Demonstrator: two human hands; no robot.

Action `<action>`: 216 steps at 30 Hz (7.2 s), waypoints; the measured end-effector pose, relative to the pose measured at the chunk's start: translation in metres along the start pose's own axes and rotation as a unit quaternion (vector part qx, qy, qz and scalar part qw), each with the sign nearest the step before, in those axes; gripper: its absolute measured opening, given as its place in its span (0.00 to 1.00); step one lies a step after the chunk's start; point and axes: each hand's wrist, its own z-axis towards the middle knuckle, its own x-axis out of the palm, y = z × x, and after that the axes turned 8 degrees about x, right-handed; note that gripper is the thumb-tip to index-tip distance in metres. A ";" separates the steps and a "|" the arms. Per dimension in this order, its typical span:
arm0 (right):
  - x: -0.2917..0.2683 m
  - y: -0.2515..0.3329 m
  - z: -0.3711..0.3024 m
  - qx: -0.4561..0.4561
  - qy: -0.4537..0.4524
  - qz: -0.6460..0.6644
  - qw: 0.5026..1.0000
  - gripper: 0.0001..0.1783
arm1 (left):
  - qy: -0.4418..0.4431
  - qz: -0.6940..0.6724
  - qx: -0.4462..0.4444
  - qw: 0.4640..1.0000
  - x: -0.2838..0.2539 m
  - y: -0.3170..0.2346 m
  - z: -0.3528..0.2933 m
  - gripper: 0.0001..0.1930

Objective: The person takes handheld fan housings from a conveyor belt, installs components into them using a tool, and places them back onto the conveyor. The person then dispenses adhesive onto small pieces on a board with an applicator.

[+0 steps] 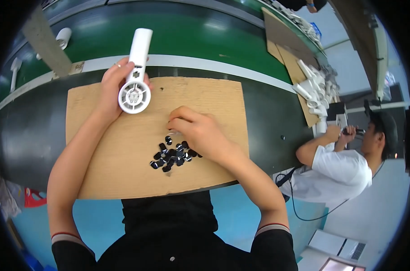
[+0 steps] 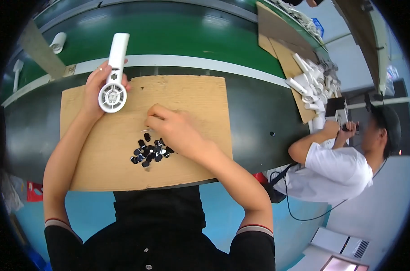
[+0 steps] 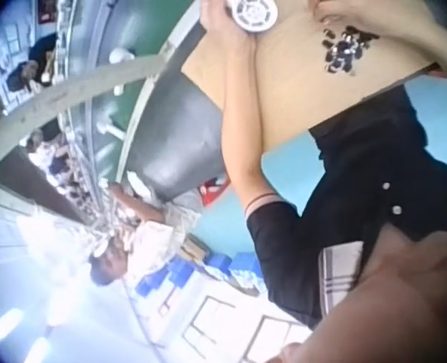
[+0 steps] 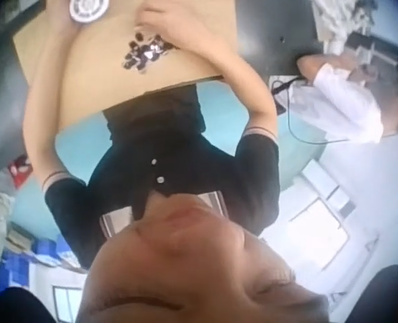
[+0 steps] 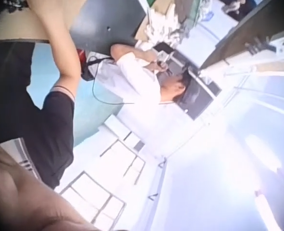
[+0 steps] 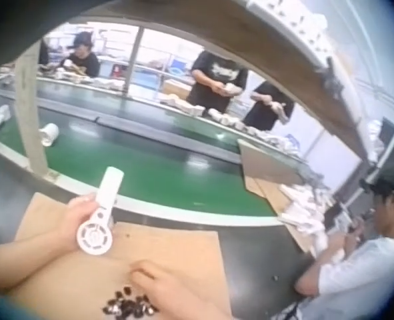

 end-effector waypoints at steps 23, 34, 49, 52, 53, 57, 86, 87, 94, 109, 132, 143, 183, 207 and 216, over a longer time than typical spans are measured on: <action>0.018 0.013 0.063 -0.027 -0.202 0.105 0.973 0.11 | 0.068 0.092 0.015 0.993 0.007 0.008 -0.011 0.19; 0.028 0.017 0.056 -0.033 -0.187 0.213 0.958 0.08 | 0.092 0.055 -0.026 0.994 0.004 -0.010 -0.005 0.29; 0.035 0.003 0.058 0.117 -0.128 -0.059 0.983 0.11 | 0.168 0.200 -0.076 0.962 0.012 -0.022 0.004 0.35; 0.032 0.009 0.058 0.137 -0.116 -0.088 0.980 0.11 | 0.171 0.186 -0.085 0.964 0.012 -0.022 0.005 0.34; 0.032 0.009 0.056 0.152 -0.089 -0.106 0.979 0.10 | 0.174 0.195 -0.081 0.962 0.013 -0.022 0.005 0.33; 0.033 0.016 0.053 0.185 -0.037 -0.148 0.971 0.10 | 0.165 0.127 -0.109 0.972 0.016 -0.024 0.004 0.33; 0.017 -0.011 0.055 0.042 -0.187 0.105 0.976 0.08 | 0.119 0.115 -0.090 0.982 0.013 -0.029 0.002 0.33; 0.017 -0.005 0.051 0.112 -0.129 0.097 0.981 0.07 | 0.116 0.124 -0.102 0.980 0.008 -0.024 0.001 0.33; 0.032 -0.007 0.052 0.093 -0.101 -0.036 0.990 0.06 | 0.126 0.144 -0.114 0.975 0.012 -0.026 0.002 0.33; 0.034 0.014 0.043 0.128 -0.008 -0.195 0.972 0.09 | 0.154 0.151 -0.152 0.965 0.013 -0.028 0.009 0.32; 0.030 0.010 0.060 0.239 -0.036 0.394 0.887 0.17 | 0.105 0.257 -0.026 0.960 0.016 -0.012 -0.003 0.28; 0.019 0.012 0.073 0.222 -0.063 0.310 0.923 0.11 | 0.008 0.124 -0.023 0.992 0.024 0.001 -0.009 0.29; 0.003 0.073 0.010 0.066 0.090 -0.238 0.965 0.04 | 0.014 0.085 0.015 0.996 0.000 -0.002 -0.010 0.20; 0.020 0.016 0.073 -0.009 -0.197 0.138 0.971 0.12 | 0.084 0.089 0.008 0.992 0.000 -0.003 -0.013 0.30; 0.026 0.016 0.064 -0.027 -0.148 0.165 0.975 0.12 | 0.059 0.097 -0.001 0.994 0.002 -0.016 -0.011 0.30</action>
